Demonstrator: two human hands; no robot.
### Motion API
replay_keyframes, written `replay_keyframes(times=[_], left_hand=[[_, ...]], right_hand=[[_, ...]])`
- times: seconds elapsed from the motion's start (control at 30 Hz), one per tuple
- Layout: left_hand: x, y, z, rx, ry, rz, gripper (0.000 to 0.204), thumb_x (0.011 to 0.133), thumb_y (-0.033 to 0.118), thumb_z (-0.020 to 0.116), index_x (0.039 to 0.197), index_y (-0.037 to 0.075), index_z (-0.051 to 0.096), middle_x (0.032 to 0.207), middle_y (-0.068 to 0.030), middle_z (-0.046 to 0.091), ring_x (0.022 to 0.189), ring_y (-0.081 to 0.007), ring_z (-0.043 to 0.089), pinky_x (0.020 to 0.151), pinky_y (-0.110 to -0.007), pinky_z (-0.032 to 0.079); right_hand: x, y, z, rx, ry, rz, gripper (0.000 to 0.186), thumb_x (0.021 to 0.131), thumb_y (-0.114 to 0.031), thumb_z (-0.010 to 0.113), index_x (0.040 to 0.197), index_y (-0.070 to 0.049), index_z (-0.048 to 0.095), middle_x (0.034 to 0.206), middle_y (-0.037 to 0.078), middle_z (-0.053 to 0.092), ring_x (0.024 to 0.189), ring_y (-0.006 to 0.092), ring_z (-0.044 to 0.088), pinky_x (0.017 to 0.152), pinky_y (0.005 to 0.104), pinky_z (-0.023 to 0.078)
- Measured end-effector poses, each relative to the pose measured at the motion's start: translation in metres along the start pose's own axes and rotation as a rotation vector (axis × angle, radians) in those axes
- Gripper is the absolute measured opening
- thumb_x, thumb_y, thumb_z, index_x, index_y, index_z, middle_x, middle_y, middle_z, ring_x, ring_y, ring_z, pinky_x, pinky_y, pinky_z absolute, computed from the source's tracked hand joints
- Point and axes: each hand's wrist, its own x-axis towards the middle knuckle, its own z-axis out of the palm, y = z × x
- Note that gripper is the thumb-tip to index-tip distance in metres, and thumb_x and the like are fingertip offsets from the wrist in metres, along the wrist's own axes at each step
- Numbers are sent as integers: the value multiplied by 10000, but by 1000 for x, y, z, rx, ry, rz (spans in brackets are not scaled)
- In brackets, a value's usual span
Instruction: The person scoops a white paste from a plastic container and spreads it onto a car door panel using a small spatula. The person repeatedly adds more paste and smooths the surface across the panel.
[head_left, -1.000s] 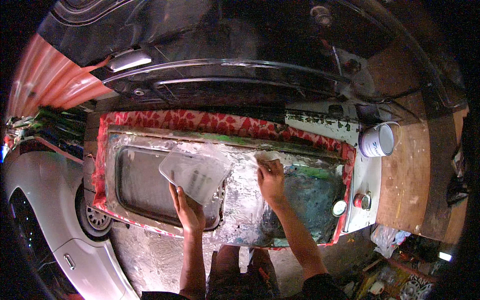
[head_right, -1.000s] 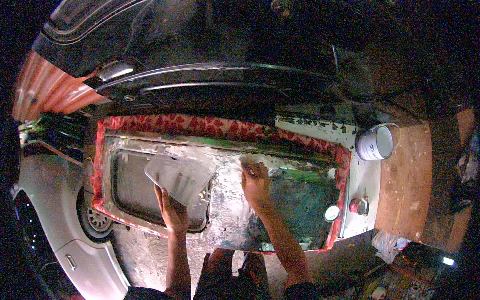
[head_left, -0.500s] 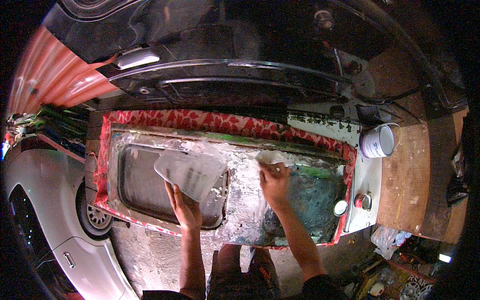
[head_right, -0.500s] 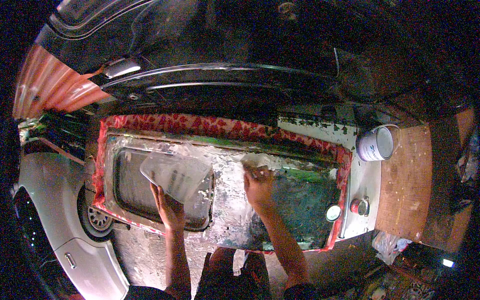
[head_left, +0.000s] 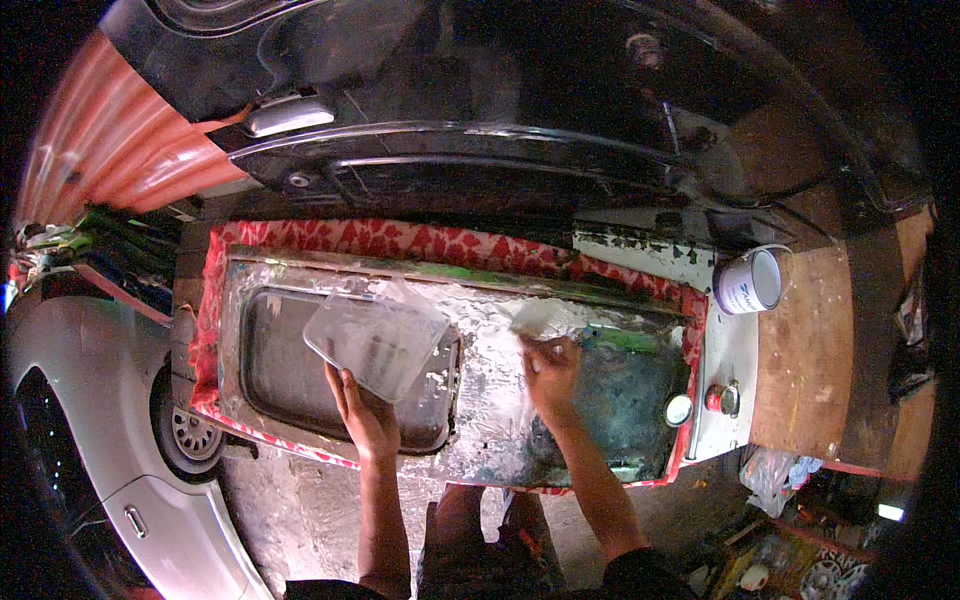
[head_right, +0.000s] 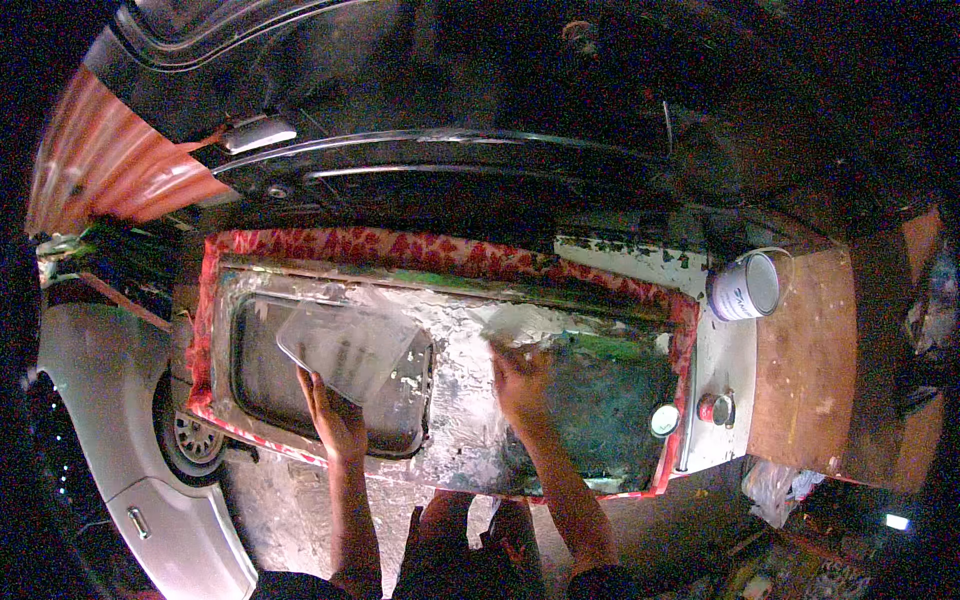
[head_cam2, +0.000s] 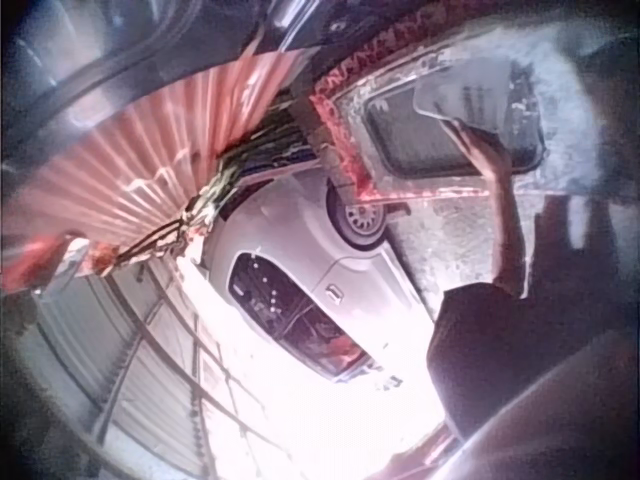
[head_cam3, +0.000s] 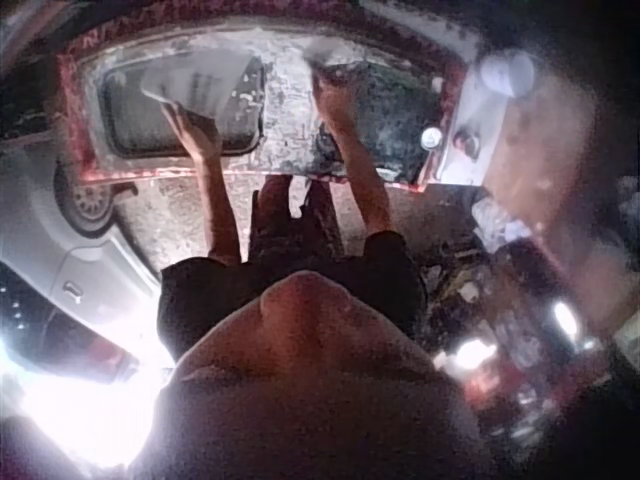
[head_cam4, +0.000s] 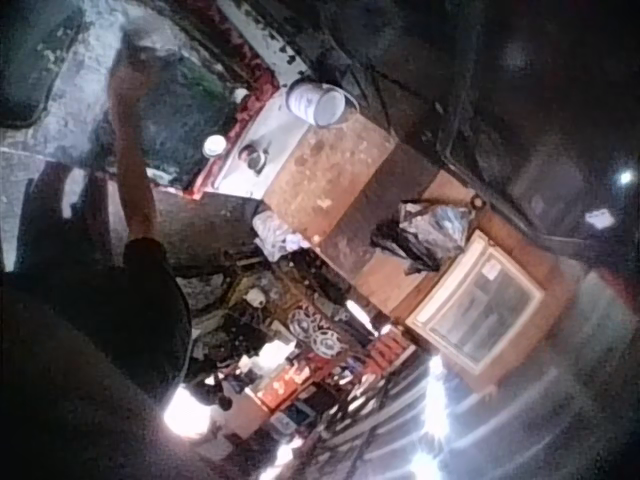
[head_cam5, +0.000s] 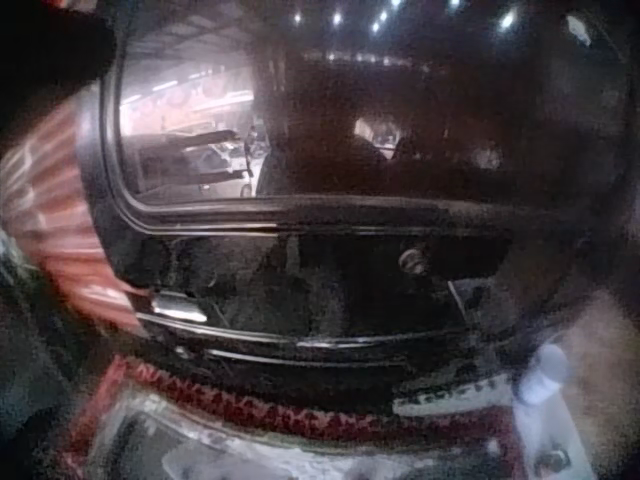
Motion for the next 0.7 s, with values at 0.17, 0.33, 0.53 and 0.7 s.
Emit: replay_keyframes(times=[0.17, 0.33, 0.53, 0.7], left_hand=[[-4, -5, 4, -37, -48, 0, 632, 1032, 286, 485, 1578, 171, 190, 1557, -112, 333, 1382, -315, 412, 1095, -466, 400], [-11, 2, 4, 57, -38, -2, 624, 1035, 282, 479, 1578, 177, 190, 1550, -114, 340, 1385, -315, 410, 1092, -473, 406], [-21, -1, 8, 34, -29, -4, 619, 1041, 299, 464, 1579, 182, 181, 1555, -119, 333, 1383, -318, 411, 1078, -474, 422], [-30, -11, -2, 18, -5, 13, 629, 1040, 312, 465, 1581, 177, 176, 1567, -121, 316, 1383, -322, 409, 1096, -472, 398]], right_hand=[[-40, -20, 10, 224, -207, -178, 314, 776, -14, 713, 1066, -134, 732, 920, 62, 691, 900, 259, 611, 808, 383, 490], [-13, 5, -13, 265, 34, 54, 281, 774, 13, 700, 1034, -92, 720, 932, 112, 688, 909, 321, 632, 818, 423, 503], [-4, 49, -10, 35, 56, 54, 281, 788, -11, 691, 1058, -90, 700, 997, 142, 686, 943, 370, 624, 854, 470, 495], [-54, 9, 4, 235, -206, -279, 309, 794, -31, 705, 1096, -96, 687, 1018, 114, 688, 945, 322, 637, 868, 452, 503]])
